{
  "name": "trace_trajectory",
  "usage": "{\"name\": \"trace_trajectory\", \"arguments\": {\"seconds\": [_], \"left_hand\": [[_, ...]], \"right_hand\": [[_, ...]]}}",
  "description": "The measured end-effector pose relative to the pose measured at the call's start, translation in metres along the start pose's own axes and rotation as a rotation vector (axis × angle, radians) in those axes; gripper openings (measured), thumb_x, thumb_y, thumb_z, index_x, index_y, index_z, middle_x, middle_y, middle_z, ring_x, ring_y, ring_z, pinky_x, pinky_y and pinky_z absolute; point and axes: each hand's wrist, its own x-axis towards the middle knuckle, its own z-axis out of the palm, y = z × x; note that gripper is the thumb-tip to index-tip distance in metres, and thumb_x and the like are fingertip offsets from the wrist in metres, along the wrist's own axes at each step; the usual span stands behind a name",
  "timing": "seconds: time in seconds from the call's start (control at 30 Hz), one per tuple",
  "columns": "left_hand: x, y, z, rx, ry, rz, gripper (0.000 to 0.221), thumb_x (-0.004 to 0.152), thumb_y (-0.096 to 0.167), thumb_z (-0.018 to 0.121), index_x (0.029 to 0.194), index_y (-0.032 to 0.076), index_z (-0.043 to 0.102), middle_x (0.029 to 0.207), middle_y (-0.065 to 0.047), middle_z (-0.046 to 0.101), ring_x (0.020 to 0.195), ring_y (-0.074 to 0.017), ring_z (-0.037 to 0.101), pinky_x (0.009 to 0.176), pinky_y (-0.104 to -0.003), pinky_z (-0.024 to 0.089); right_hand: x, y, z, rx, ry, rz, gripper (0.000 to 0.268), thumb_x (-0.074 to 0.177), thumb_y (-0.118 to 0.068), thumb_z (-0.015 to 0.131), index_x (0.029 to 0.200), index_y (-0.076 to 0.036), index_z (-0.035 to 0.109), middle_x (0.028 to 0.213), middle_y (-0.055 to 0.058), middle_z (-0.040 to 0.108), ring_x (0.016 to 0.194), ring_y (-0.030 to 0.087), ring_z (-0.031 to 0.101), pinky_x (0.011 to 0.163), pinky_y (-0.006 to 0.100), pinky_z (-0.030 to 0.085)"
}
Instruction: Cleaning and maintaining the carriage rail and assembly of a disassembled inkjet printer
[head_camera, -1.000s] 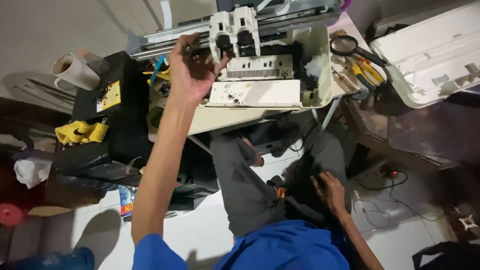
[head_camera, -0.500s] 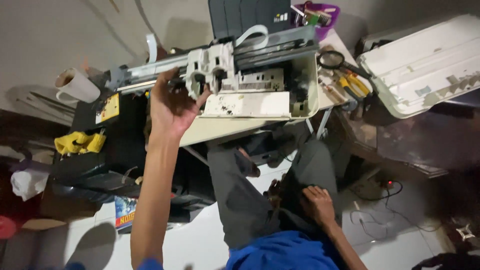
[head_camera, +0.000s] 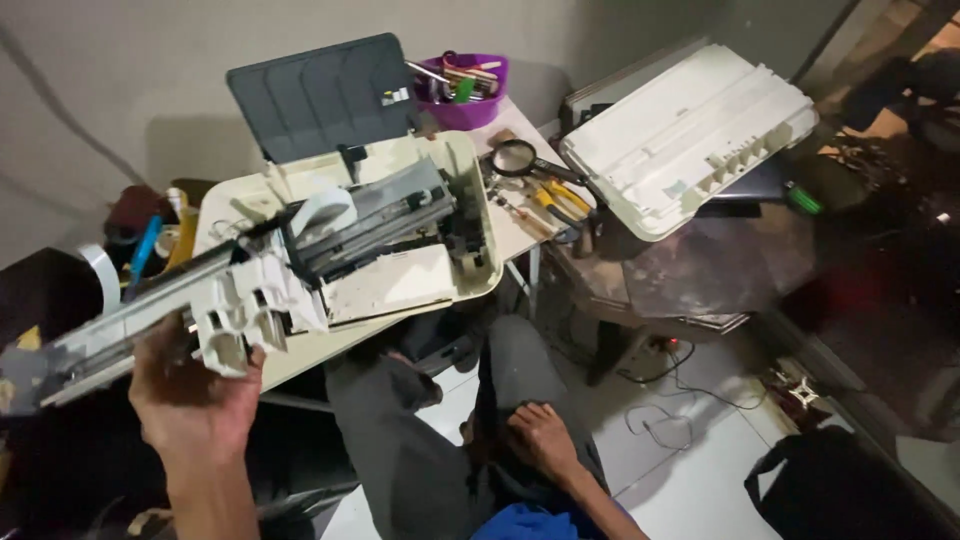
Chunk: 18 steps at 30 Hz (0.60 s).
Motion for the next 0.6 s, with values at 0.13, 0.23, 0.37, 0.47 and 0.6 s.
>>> {"name": "trace_trajectory", "arguments": {"seconds": [0.13, 0.23, 0.37, 0.47, 0.6], "left_hand": [[0.027, -0.036, -0.034, 0.104, 0.000, -0.053, 0.026, 0.087, 0.040, 0.062, 0.105, 0.025, 0.072, 0.118, 0.001, 0.076, 0.114, -0.0236, 0.073, 0.080, -0.047, 0.054], [0.030, -0.068, -0.043, -0.168, -0.083, -0.030, 0.021, 0.093, 0.031, 0.068, 0.098, 0.011, 0.072, 0.103, -0.010, 0.073, 0.102, -0.0261, 0.072, 0.086, -0.043, 0.060], [0.021, -0.106, -0.058, -0.082, -0.051, -0.056, 0.013, 0.086, 0.026, 0.069, 0.089, 0.014, 0.074, 0.095, -0.002, 0.074, 0.090, -0.0209, 0.071, 0.073, -0.038, 0.056], [0.009, -0.126, -0.060, -0.043, -0.144, -0.081, 0.020, 0.093, 0.029, 0.065, 0.096, 0.013, 0.076, 0.102, -0.009, 0.077, 0.094, -0.0255, 0.073, 0.075, -0.039, 0.056], [-0.019, -0.140, -0.056, -0.060, -0.242, -0.177, 0.027, 0.099, 0.024, 0.058, 0.102, 0.003, 0.076, 0.096, -0.018, 0.076, 0.075, -0.0332, 0.072, 0.045, -0.043, 0.051]], "right_hand": [[-0.015, 0.024, 0.004, 0.001, -0.070, 0.117, 0.014, 0.097, -0.028, 0.066, 0.094, -0.014, 0.065, 0.093, 0.005, 0.064, 0.088, 0.023, 0.058, 0.072, 0.040, 0.039], [-0.018, 0.029, 0.002, -0.043, -0.113, 0.167, 0.017, 0.097, -0.027, 0.068, 0.088, -0.015, 0.061, 0.086, 0.005, 0.060, 0.082, 0.025, 0.057, 0.071, 0.042, 0.038], [-0.020, 0.031, 0.004, 0.028, -0.081, 0.205, 0.013, 0.092, -0.023, 0.072, 0.087, -0.017, 0.062, 0.084, 0.003, 0.060, 0.081, 0.023, 0.057, 0.069, 0.039, 0.039], [-0.019, 0.036, 0.004, 0.064, -0.087, 0.254, 0.009, 0.091, -0.021, 0.073, 0.097, -0.019, 0.066, 0.094, 0.003, 0.065, 0.086, 0.023, 0.059, 0.075, 0.040, 0.041], [-0.028, 0.050, 0.020, 0.123, -0.081, 0.280, 0.014, 0.086, -0.019, 0.066, 0.099, -0.021, 0.070, 0.098, 0.000, 0.069, 0.090, 0.023, 0.061, 0.077, 0.040, 0.039]]}}
